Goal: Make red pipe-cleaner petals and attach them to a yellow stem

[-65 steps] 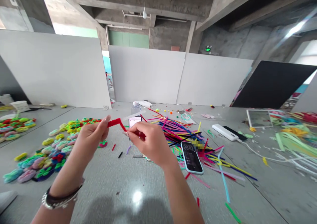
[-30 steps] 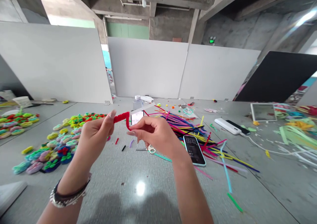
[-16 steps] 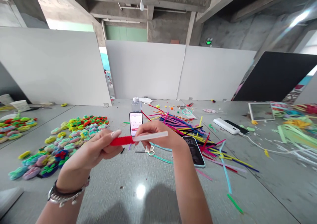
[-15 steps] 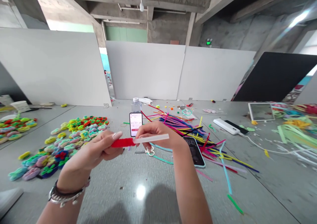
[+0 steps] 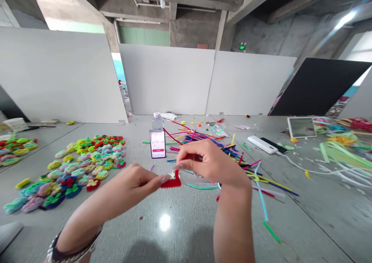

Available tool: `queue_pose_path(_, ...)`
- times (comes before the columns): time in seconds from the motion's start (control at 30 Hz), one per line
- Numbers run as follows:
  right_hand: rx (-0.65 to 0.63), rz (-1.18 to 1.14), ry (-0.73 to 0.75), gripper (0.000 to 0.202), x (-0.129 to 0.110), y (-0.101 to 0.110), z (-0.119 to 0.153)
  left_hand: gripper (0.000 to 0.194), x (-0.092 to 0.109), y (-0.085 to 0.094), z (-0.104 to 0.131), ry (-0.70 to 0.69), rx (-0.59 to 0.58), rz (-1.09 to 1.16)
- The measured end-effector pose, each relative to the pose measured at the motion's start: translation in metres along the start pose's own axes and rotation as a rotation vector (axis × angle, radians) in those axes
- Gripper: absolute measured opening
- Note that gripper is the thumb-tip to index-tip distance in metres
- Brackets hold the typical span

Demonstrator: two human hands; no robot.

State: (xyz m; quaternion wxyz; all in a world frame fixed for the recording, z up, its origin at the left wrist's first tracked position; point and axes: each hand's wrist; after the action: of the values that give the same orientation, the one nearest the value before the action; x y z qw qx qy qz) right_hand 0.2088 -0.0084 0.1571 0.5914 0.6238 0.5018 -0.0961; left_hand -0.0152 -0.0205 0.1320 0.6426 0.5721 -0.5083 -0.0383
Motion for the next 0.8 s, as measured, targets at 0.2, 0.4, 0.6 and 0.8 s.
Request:
queue_pose_path(0.2,0.348,0.23,-0.082,0.028,-0.008,-0.007,0.005,0.054,-0.005,0.006,-0.001,0.169,0.468,-0.365)
queue_pose_path(0.4,0.282,0.137,0.025,0.022,-0.019,-0.022,-0.001,0.053,-0.003,0.007,-0.004,0.01,0.839,-0.041)
queue_pose_path(0.6,-0.019,-0.162,0.108,0.021,-0.011,-0.023,-0.007,0.057,-0.007,0.011,0.004,-0.156,0.514,0.564)
queue_pose_path(0.8,-0.175,-0.168,0.174,0.024,-0.003,-0.013,-0.009,0.058,-0.007,0.025,0.019,-0.145,0.054,0.555)
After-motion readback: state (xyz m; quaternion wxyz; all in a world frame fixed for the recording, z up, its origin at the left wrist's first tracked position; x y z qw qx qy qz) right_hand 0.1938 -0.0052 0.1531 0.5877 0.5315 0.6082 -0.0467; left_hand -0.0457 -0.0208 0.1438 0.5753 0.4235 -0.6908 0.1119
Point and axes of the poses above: each hand's wrist, its own z-axis away from the middle knuckle, its own y-axis out of the back of the hand, x = y × z, and after that the axes turned 11 degrees about -y, right-handed
